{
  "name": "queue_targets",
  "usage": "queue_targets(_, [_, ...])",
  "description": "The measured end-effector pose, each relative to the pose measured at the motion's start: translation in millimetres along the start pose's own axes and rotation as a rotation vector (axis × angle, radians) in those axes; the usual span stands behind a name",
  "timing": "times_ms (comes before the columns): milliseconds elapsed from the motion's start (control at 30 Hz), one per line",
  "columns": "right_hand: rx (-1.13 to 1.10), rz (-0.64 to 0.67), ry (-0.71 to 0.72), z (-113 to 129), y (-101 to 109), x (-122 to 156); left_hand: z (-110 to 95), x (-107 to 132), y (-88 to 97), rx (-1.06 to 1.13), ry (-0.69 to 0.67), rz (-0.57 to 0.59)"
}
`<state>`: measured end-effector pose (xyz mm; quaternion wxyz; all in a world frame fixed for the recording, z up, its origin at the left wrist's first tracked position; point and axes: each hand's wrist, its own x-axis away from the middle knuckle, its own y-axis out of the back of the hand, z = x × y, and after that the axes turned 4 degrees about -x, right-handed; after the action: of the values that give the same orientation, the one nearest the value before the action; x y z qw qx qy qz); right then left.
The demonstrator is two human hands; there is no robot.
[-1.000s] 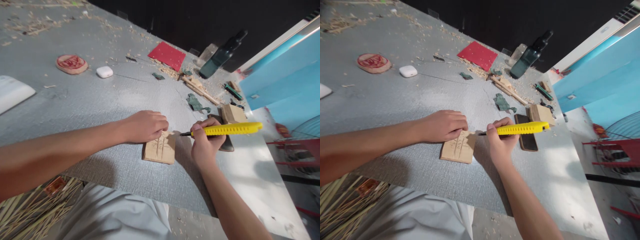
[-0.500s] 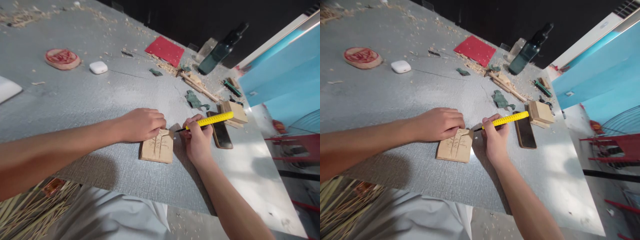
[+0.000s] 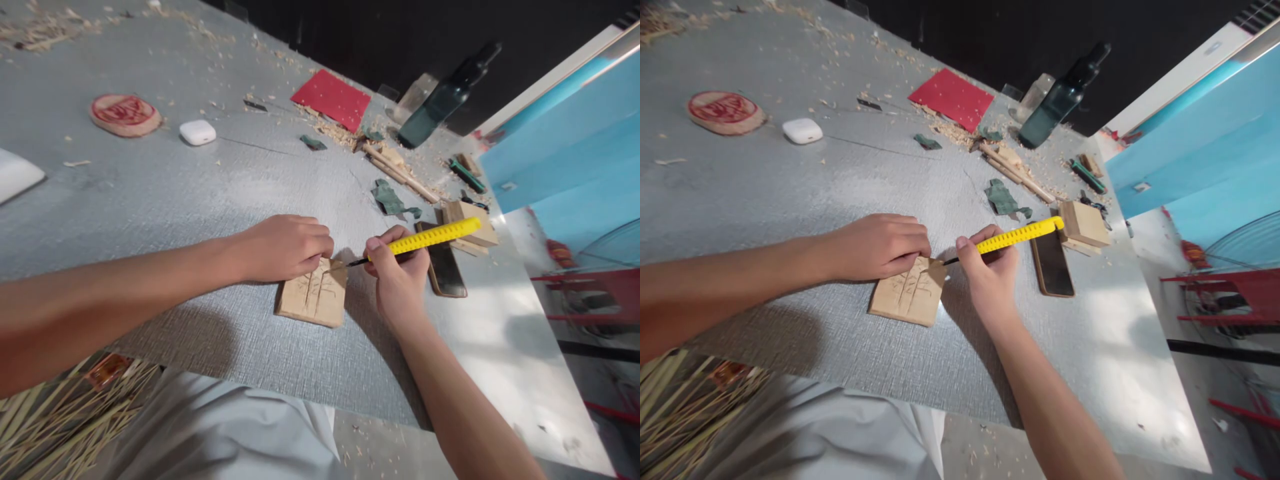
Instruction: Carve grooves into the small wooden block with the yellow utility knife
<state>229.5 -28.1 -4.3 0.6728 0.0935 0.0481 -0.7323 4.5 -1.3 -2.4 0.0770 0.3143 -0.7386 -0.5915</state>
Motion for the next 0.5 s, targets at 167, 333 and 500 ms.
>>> queue_targets(167, [-0.113, 0.037, -0.158, -0.3, -0.7, -3.9, -0.2, -0.4, 0.1, 0.022, -0.002, -0.013])
queue_targets(333, [-0.147, -0.033, -0.124, 0.7, -2.2, -3.2, 0.4, 0.0, -0.9, 0.026, -0.003, -0.02])
queue_targets(500, [-0.082, -0.023, -0.006, 2.6, -2.1, 1.9, 0.6, -0.2, -0.6, 0.014, -0.008, -0.01])
